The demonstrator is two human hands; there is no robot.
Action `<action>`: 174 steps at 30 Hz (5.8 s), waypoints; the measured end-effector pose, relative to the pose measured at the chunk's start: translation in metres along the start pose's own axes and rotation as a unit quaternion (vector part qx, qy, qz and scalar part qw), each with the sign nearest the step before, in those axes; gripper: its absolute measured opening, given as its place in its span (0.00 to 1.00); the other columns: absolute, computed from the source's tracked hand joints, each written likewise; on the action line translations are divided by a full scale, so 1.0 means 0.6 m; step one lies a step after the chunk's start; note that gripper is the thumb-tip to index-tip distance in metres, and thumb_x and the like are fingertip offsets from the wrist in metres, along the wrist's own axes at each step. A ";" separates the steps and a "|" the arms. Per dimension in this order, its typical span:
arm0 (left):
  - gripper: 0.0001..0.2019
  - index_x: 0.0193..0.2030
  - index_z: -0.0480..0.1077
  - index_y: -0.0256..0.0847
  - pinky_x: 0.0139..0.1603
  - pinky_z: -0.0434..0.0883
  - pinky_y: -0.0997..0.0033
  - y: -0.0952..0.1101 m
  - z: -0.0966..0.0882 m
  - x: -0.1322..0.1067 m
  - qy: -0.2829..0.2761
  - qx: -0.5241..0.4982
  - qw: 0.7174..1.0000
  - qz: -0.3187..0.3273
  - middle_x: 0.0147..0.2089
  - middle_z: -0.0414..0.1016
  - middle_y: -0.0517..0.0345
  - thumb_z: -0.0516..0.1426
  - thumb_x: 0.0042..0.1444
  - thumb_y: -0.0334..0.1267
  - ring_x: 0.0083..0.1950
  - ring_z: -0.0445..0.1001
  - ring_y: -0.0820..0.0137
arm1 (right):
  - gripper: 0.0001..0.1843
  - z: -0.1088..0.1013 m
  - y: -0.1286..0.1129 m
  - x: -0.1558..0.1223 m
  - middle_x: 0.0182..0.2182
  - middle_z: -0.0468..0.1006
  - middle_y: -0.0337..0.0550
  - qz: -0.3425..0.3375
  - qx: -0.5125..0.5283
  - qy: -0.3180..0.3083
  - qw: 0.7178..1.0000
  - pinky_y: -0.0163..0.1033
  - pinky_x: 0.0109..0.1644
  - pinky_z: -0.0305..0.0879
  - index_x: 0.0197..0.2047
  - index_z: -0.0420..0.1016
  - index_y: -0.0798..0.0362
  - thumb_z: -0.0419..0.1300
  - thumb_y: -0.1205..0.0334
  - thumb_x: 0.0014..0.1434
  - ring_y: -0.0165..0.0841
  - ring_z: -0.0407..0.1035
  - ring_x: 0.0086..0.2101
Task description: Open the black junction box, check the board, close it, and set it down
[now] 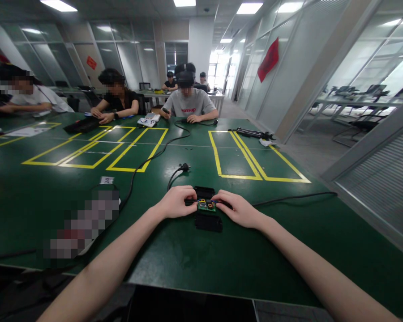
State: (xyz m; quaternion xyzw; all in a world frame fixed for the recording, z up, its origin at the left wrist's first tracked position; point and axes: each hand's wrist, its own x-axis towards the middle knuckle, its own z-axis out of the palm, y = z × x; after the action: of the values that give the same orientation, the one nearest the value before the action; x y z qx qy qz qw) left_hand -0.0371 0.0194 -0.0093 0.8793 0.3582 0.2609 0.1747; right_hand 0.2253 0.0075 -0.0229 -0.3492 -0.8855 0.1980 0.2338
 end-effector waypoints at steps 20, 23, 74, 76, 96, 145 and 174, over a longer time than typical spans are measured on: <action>0.10 0.27 0.71 0.36 0.26 0.57 0.77 0.013 -0.021 -0.012 -0.242 -0.299 0.914 -0.132 0.20 0.65 0.68 0.65 0.46 0.39 0.23 0.61 0.78 | 0.14 -0.024 -0.042 -0.014 0.33 0.71 0.41 0.045 0.189 -0.108 0.975 0.35 0.33 0.63 0.45 0.81 0.55 0.65 0.53 0.63 0.29 0.64 0.30; 0.10 0.27 0.71 0.36 0.26 0.57 0.76 0.014 -0.020 -0.010 -0.233 -0.291 0.918 -0.138 0.20 0.64 0.69 0.66 0.45 0.39 0.23 0.61 0.78 | 0.14 -0.024 -0.038 -0.014 0.32 0.71 0.40 0.050 0.185 -0.106 0.976 0.35 0.33 0.63 0.44 0.82 0.56 0.65 0.54 0.62 0.29 0.64 0.30; 0.12 0.43 0.80 0.34 0.29 0.62 0.77 -0.003 -0.015 -0.008 -0.101 -0.175 0.975 -0.097 0.30 0.72 0.60 0.62 0.54 0.35 0.29 0.65 0.76 | 0.17 -0.021 -0.012 -0.004 0.42 0.79 0.49 0.017 0.035 -0.052 0.998 0.41 0.45 0.69 0.55 0.80 0.54 0.56 0.62 0.69 0.37 0.74 0.40; 0.10 0.40 0.80 0.33 0.29 0.63 0.77 -0.005 -0.017 -0.008 -0.103 -0.188 0.969 -0.124 0.27 0.71 0.61 0.62 0.52 0.36 0.29 0.66 0.75 | 0.17 -0.021 -0.012 -0.004 0.42 0.80 0.49 0.016 0.035 -0.051 0.998 0.41 0.45 0.69 0.55 0.80 0.54 0.56 0.63 0.69 0.37 0.74 0.40; 0.05 0.33 0.76 0.36 0.40 0.68 0.73 -0.022 -0.018 -0.006 -0.074 -0.112 0.990 -0.033 0.37 0.78 0.55 0.60 0.58 0.33 0.37 0.73 0.71 | 0.17 -0.015 -0.005 -0.004 0.39 0.80 0.45 0.045 0.022 -0.014 0.999 0.40 0.41 0.68 0.57 0.77 0.53 0.58 0.63 0.67 0.36 0.74 0.36; 0.11 0.42 0.78 0.35 0.38 0.78 0.72 -0.027 0.019 0.015 0.071 -0.341 0.919 -0.188 0.34 0.83 0.56 0.65 0.50 0.33 0.36 0.83 0.67 | 0.20 0.023 0.028 0.014 0.38 0.84 0.46 0.165 0.290 0.167 0.928 0.41 0.41 0.78 0.48 0.82 0.54 0.69 0.53 0.54 0.36 0.79 0.35; 0.15 0.42 0.77 0.41 0.46 0.73 0.64 0.024 0.032 0.011 -0.003 0.090 0.995 -0.050 0.43 0.78 0.52 0.56 0.67 0.50 0.46 0.76 0.62 | 0.13 0.017 -0.012 0.012 0.44 0.81 0.48 0.048 0.064 0.060 0.995 0.47 0.51 0.72 0.50 0.80 0.51 0.63 0.56 0.64 0.40 0.75 0.44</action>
State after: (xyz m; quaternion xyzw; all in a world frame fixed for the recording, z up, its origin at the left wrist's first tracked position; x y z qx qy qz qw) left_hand -0.0140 0.0123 -0.0157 0.8730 0.4237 0.2156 0.1086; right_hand 0.2110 0.0058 -0.0255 -0.3864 -0.8378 0.2442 0.2987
